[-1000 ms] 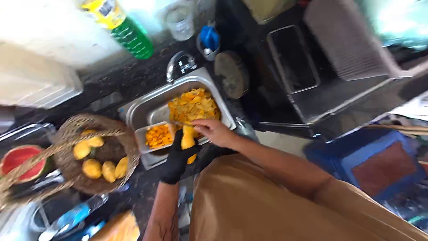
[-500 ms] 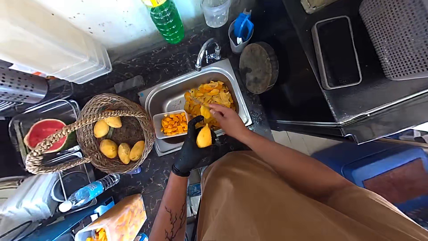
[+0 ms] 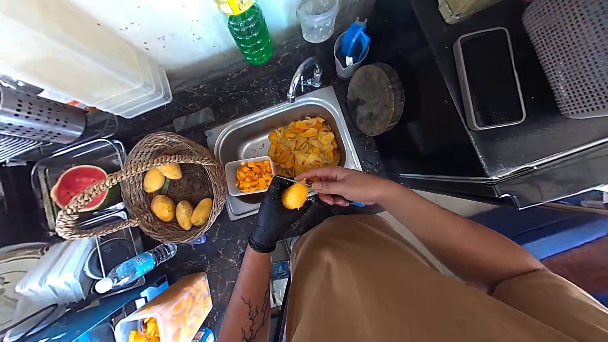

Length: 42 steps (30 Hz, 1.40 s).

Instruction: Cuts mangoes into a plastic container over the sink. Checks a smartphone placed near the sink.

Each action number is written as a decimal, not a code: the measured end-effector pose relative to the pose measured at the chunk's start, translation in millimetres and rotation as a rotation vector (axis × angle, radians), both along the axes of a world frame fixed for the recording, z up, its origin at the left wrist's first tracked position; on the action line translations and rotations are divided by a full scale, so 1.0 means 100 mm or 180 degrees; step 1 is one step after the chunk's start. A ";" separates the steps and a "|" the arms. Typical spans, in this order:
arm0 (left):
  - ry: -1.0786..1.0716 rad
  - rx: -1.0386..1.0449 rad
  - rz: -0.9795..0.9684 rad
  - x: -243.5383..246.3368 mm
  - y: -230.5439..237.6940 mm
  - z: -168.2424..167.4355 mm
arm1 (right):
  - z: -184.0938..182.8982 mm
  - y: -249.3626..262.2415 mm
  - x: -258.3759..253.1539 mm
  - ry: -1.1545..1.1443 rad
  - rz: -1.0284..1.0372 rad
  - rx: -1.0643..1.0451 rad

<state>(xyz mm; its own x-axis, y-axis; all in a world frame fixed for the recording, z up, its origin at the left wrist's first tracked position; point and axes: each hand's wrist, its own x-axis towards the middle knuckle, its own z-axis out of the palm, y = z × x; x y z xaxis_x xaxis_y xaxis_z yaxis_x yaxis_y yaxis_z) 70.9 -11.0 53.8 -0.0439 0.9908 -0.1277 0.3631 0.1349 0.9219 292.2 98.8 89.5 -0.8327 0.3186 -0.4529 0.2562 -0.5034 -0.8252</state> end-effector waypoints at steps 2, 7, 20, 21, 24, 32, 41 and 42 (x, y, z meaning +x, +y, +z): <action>-0.0005 0.0056 0.0070 0.00 -0.01 0.00 | 0.03 0.00 0.02 -0.0044 0.0072 0.0211; -0.0328 0.0170 0.0079 0.01 -0.03 0.01 | 0.03 -0.05 0.02 -0.0041 -0.0111 0.0808; -0.0794 -0.0136 0.0317 0.02 -0.03 0.05 | -0.36 0.02 -0.11 -0.1469 -0.0268 0.1734; -0.0895 -0.0280 0.0376 -0.01 -0.03 0.02 | -0.30 0.01 -0.11 -0.1508 -0.0295 0.1840; -0.1273 -0.0635 0.0457 -0.08 -0.02 -0.04 | -0.15 -0.01 -0.07 -0.1518 -0.0297 0.2090; -0.1331 -0.1122 0.0372 -0.07 -0.02 -0.02 | 0.02 -0.21 -0.02 -0.1235 0.0617 0.3432; -0.1244 -0.1125 0.0567 -0.05 -0.03 0.05 | -0.01 -0.30 -0.18 -0.1498 0.0493 0.3800; -0.1230 -0.1124 0.0595 -0.06 -0.04 0.05 | -0.02 -0.31 -0.19 -0.1527 0.0486 0.3769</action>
<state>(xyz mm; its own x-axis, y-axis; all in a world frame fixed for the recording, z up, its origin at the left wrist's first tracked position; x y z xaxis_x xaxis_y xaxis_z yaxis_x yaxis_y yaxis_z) 64.8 -14.8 59.2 -0.0991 0.8647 -0.4923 -0.0522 0.4896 0.8704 273.0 68.3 87.7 -0.7294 0.6464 -0.2237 0.6401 0.5296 -0.5566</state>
